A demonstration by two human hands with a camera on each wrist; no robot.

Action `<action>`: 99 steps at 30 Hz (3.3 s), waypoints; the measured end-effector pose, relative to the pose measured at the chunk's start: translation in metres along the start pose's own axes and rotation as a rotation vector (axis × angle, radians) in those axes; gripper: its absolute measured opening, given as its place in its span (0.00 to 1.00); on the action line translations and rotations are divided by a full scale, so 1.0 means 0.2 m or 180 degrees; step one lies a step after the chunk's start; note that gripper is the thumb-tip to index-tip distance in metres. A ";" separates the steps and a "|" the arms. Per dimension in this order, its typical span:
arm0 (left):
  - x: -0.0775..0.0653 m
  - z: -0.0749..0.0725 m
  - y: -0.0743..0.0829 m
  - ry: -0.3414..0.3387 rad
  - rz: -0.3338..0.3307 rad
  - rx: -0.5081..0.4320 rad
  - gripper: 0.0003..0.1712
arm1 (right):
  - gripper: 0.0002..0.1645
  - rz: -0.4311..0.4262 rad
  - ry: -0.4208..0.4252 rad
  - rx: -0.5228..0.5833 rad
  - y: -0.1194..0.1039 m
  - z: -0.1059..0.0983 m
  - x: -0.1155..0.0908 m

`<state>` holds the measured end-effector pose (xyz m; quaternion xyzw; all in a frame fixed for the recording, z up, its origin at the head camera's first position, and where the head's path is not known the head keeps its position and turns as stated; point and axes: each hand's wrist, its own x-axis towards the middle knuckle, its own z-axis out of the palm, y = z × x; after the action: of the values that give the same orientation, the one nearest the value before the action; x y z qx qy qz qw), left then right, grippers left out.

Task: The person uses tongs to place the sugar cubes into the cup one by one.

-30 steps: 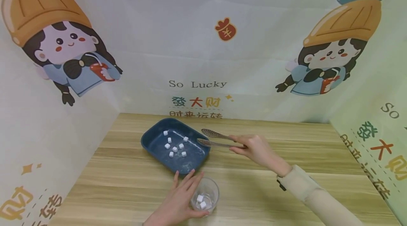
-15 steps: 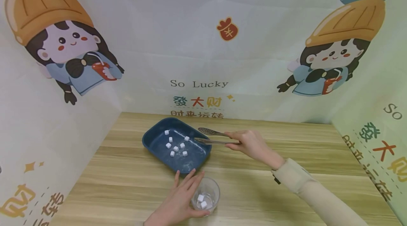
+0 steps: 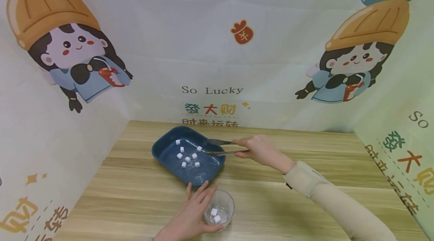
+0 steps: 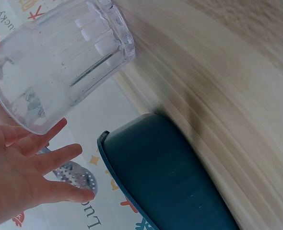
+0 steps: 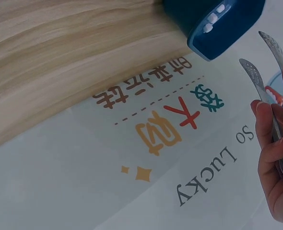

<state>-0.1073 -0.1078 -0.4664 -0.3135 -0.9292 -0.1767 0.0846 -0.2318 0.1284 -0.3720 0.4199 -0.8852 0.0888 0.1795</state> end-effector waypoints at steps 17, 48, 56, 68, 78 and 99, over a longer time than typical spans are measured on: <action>0.00 -0.01 0.00 -0.0114 -0.0031 0.0009 0.58 | 0.22 -0.0157 -0.0333 -0.0199 -0.03 0.05 0.10; 0.00 0.01 -0.01 0.0147 0.0124 0.0033 0.57 | 0.18 -0.0474 -0.1018 -0.0777 -0.09 0.25 0.23; 0.01 0.00 -0.01 -0.0069 -0.0003 -0.0038 0.56 | 0.15 -0.0598 -0.1038 -0.0913 -0.11 0.28 0.25; 0.01 0.00 0.00 -0.0087 -0.0036 -0.0052 0.57 | 0.11 -0.0747 -0.0973 -0.0996 -0.12 0.30 0.25; 0.01 0.00 -0.01 -0.0060 -0.0031 -0.0093 0.57 | 0.09 -0.0738 -0.0897 -0.0975 -0.12 0.31 0.25; 0.01 0.00 -0.01 0.0000 0.0011 -0.0061 0.57 | 0.08 -0.0740 -0.0771 -0.0969 -0.13 0.32 0.25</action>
<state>-0.1095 -0.1083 -0.4664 -0.3159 -0.9269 -0.1854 0.0819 -0.2563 0.0560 -0.4104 0.4948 -0.8491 -0.1182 0.1423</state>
